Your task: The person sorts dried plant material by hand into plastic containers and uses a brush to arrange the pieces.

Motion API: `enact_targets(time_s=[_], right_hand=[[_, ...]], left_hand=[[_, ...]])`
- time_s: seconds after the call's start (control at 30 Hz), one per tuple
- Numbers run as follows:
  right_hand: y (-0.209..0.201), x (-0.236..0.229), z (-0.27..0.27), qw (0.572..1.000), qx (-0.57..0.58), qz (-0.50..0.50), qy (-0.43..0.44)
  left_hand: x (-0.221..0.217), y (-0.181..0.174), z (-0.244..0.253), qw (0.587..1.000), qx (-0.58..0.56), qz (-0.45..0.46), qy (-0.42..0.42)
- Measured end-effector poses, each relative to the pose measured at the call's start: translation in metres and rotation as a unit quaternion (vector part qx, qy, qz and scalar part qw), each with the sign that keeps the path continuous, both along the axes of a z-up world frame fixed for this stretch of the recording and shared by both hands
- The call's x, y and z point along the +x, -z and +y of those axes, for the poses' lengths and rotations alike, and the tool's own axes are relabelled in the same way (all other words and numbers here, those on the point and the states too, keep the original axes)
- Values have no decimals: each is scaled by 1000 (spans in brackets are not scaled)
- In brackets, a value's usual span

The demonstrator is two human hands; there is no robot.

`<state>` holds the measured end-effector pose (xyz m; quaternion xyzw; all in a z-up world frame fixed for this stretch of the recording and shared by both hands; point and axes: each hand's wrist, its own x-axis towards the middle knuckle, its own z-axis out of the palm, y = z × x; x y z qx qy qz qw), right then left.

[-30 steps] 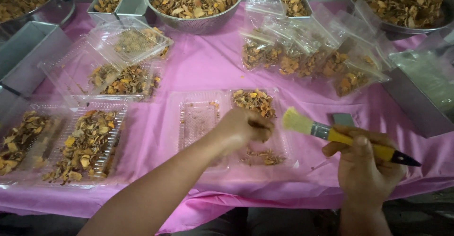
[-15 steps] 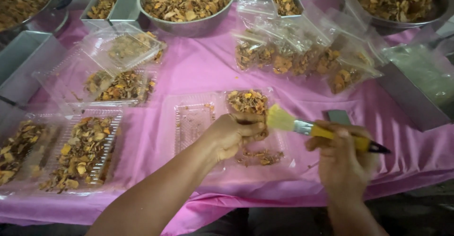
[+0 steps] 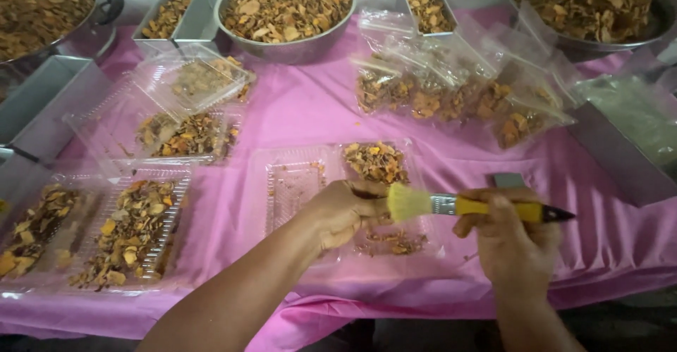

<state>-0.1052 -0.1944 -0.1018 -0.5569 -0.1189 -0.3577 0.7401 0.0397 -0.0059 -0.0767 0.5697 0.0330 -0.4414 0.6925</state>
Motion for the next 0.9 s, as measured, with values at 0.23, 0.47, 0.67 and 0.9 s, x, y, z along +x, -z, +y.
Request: enact_targets(time_s=[0.23,0.47,0.67,0.9], right_hand=[[7,9,-10,1000,16,1,-7],[16,0,-21,987,75,48,131],[27,-6,-28,988,16,43,147],[29,-9,-27,984,22,62,168]], left_hand=[[-5,-31,6,999,11,-9,32],[57,-32,-6,881,208,-425,19],[57,-38,-33,808,253,-519,112],[37,-61,-43,738,383,-506,228]])
